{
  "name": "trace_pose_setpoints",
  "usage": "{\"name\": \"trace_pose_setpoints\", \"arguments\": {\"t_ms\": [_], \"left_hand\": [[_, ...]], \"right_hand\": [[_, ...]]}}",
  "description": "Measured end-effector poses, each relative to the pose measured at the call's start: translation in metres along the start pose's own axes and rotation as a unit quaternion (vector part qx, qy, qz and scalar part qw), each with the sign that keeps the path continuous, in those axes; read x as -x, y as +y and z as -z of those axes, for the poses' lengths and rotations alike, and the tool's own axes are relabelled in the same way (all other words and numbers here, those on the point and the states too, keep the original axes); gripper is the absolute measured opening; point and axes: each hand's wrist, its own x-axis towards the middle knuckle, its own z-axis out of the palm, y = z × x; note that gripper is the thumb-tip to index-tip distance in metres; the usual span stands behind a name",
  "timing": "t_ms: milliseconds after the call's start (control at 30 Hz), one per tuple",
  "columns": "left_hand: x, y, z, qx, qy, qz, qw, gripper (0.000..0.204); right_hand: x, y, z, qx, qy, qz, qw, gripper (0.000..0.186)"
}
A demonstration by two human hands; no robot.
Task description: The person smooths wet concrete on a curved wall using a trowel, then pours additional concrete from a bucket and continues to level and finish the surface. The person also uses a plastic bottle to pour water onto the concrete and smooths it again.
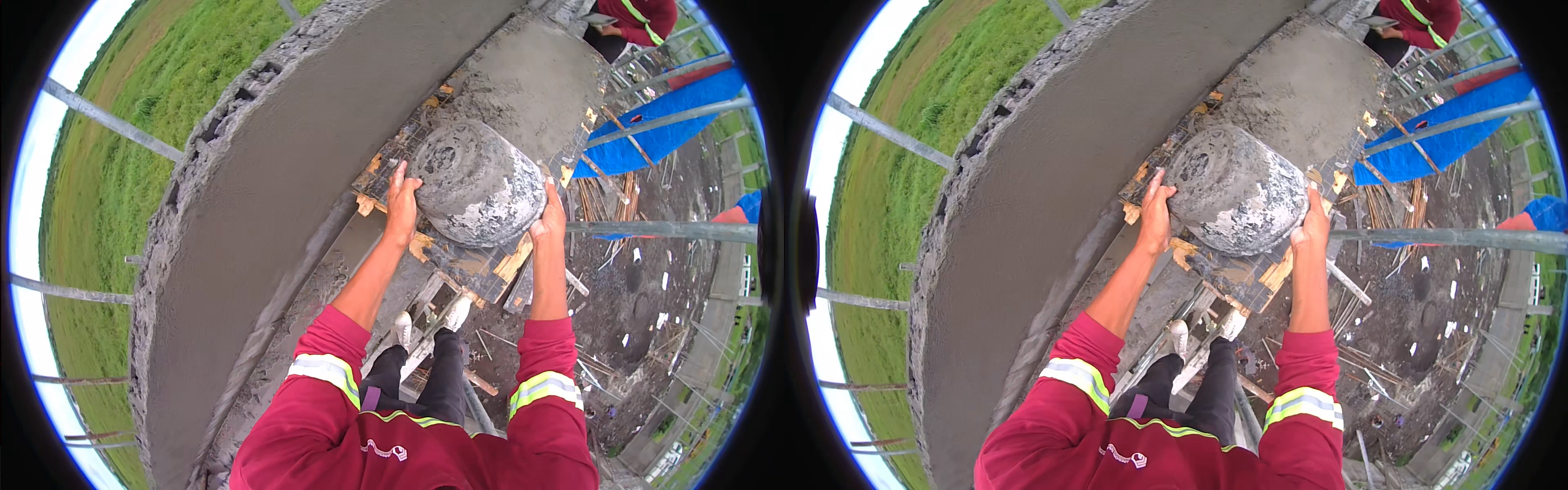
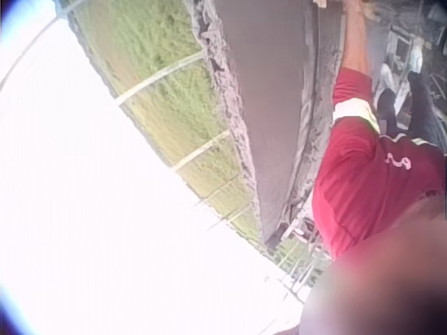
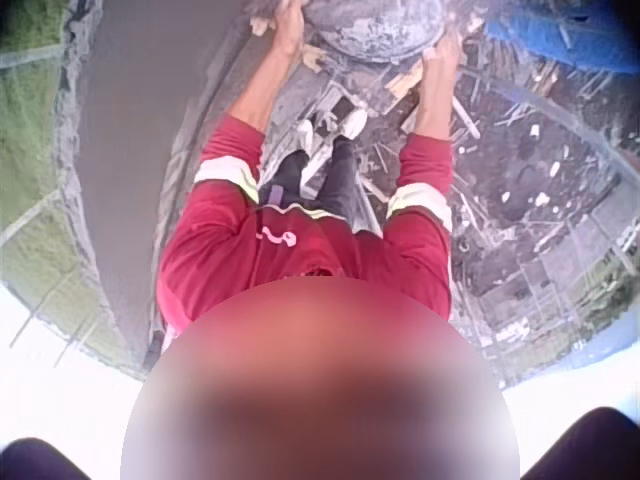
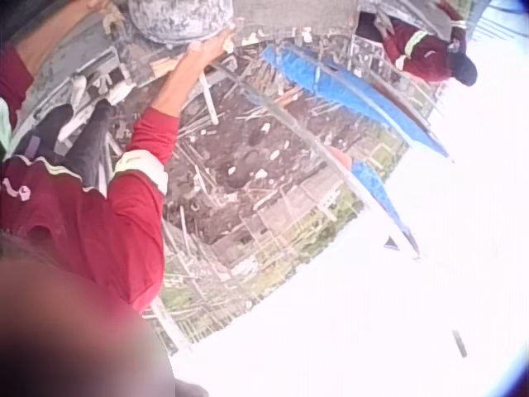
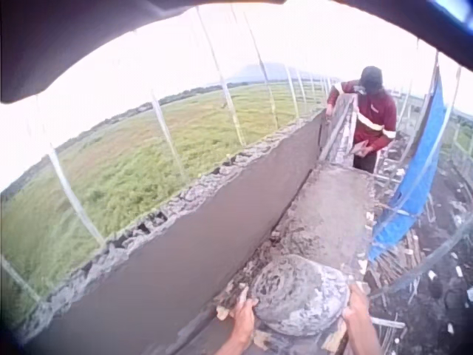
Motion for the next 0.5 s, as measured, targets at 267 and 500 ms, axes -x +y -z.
{"name": "trace_pose_setpoints", "arguments": {"t_ms": [267,500], "left_hand": [[0.25,0.213,0.131,-0.517,0.208,-0.504,0.659,0.042],[0.415,0.384,0.379,-0.52,0.416,0.092,0.74,0.083]], "right_hand": [[0.162,0.015,-0.154,0.317,-0.215,0.033,0.923,0.033],[0.241,0.02,-0.195,0.481,-0.256,0.057,0.836,0.041]]}}
